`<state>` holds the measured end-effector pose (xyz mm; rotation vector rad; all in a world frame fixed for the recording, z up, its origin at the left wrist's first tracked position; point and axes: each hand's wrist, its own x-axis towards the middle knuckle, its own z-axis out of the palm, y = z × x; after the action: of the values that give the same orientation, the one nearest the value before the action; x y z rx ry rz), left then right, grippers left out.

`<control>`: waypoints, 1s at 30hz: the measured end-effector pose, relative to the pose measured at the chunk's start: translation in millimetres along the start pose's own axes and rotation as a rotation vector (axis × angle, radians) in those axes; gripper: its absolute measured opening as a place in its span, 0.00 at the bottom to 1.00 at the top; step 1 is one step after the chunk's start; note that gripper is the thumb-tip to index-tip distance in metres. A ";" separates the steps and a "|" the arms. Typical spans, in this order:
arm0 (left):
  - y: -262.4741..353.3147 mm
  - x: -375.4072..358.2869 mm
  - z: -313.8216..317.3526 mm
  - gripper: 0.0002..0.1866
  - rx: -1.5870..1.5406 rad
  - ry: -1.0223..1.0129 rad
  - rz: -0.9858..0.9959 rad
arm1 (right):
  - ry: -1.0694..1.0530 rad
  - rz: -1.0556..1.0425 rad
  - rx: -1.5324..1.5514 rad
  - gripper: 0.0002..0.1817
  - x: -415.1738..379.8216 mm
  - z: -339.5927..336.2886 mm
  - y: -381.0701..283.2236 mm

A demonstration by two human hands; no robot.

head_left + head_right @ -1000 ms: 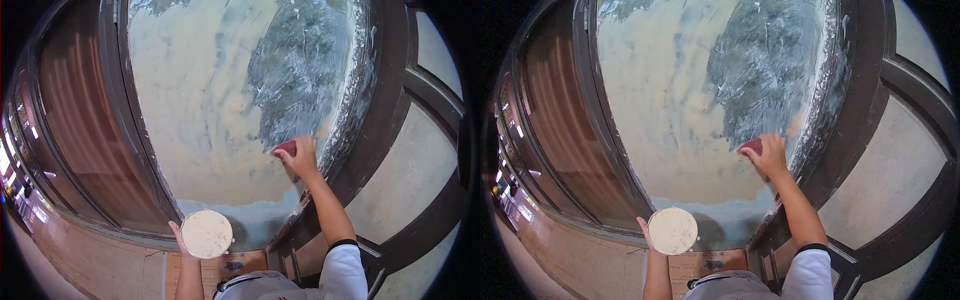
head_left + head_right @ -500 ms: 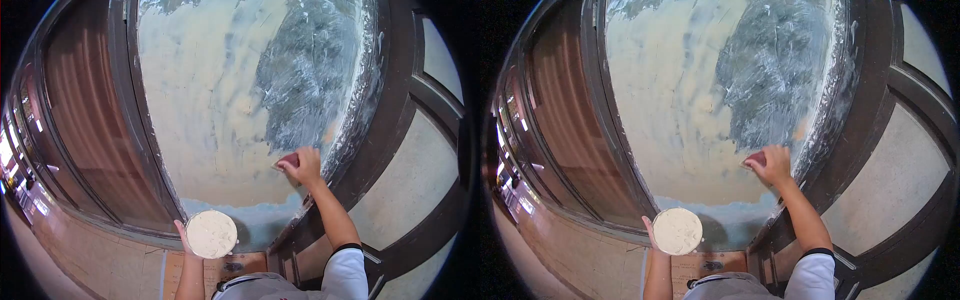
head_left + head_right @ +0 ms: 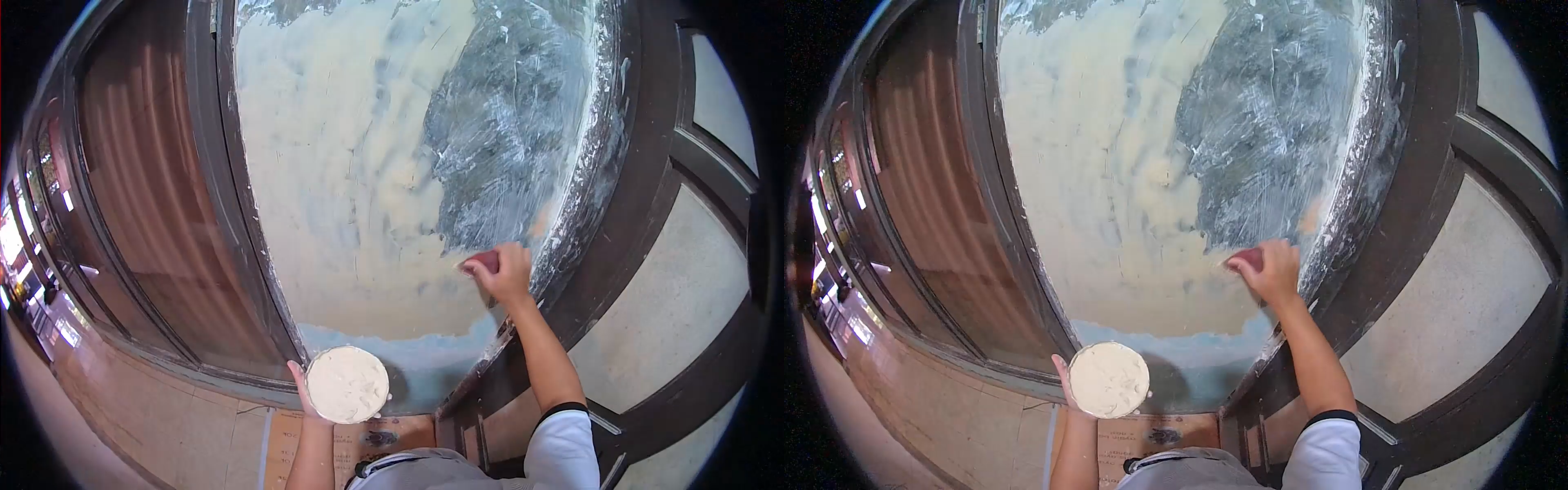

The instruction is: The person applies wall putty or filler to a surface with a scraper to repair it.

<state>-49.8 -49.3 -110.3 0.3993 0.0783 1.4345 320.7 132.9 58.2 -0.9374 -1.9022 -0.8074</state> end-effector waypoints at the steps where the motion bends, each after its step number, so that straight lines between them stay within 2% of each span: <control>1: -1.0 -1.0 1.5 0.59 0.013 0.023 -0.001 | 0.137 0.093 -0.005 0.28 4.6 0.3 3.6; 2: -2.9 -3.0 3.3 0.59 0.026 0.046 -0.003 | 0.273 0.187 -0.012 0.28 6.3 -0.2 7.2; 3: -4.7 -3.7 22.1 0.59 -0.099 -0.144 -0.020 | 0.293 0.200 -0.018 0.27 5.7 0.7 10.5; 4: -5.7 -4.7 19.4 0.59 -0.099 -0.142 -0.023 | 0.290 0.202 -0.020 0.27 0.5 -1.0 9.7; 6: -7.4 -4.2 7.3 0.60 -0.060 -0.011 0.016 | 0.077 0.112 0.062 0.27 -10.5 -6.9 2.4; 7: -6.5 -3.6 1.9 0.59 -0.042 -0.033 0.034 | -0.004 0.024 0.048 0.27 -17.2 -3.9 0.4; 10: -7.5 -3.9 3.3 0.59 -0.120 -0.051 0.018 | -0.024 -0.033 -0.018 0.27 -19.9 2.9 -4.8; 12: -8.0 -3.6 2.1 0.59 -0.066 -0.007 0.017 | -0.014 0.030 -0.008 0.27 -8.8 3.0 3.4; 14: -9.1 -4.0 3.3 0.58 -0.026 0.051 0.014 | 0.318 0.273 0.017 0.26 1.2 4.6 13.2; 16: -11.6 -5.5 1.1 0.59 -0.039 0.041 0.007 | 0.363 0.287 0.035 0.27 -1.6 2.0 12.8; 18: -12.6 -5.5 -2.9 0.59 -0.062 0.015 0.001 | 0.087 0.190 0.139 0.27 -15.8 -4.6 0.3; 19: -12.8 -5.7 -5.7 0.59 -0.016 0.082 -0.030 | -0.014 0.095 0.092 0.26 -26.0 -1.2 -1.8; 22: -12.6 -5.7 -8.7 0.59 0.001 0.099 -0.065 | -0.039 0.027 0.081 0.27 -32.1 5.8 -2.9; 24: -11.1 -5.7 -6.8 0.59 0.016 0.033 -0.050 | -0.014 0.076 0.058 0.27 -17.3 4.2 7.5; 26: -12.7 -6.0 -0.3 0.59 -0.039 -0.018 -0.061 | 0.320 0.280 0.020 0.26 -0.4 -2.3 13.6; 28: -14.4 -5.4 0.7 0.60 -0.041 0.061 -0.044 | 0.372 0.298 0.041 0.25 -2.9 -4.8 14.8; 30: -16.3 -5.4 6.7 0.57 -0.084 0.067 -0.042 | 0.104 0.170 0.151 0.26 -15.9 -8.8 5.1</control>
<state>-33.3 -57.4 -110.2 0.2790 0.0795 1.4049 334.2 123.7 48.9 -0.9318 -1.7412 -0.5920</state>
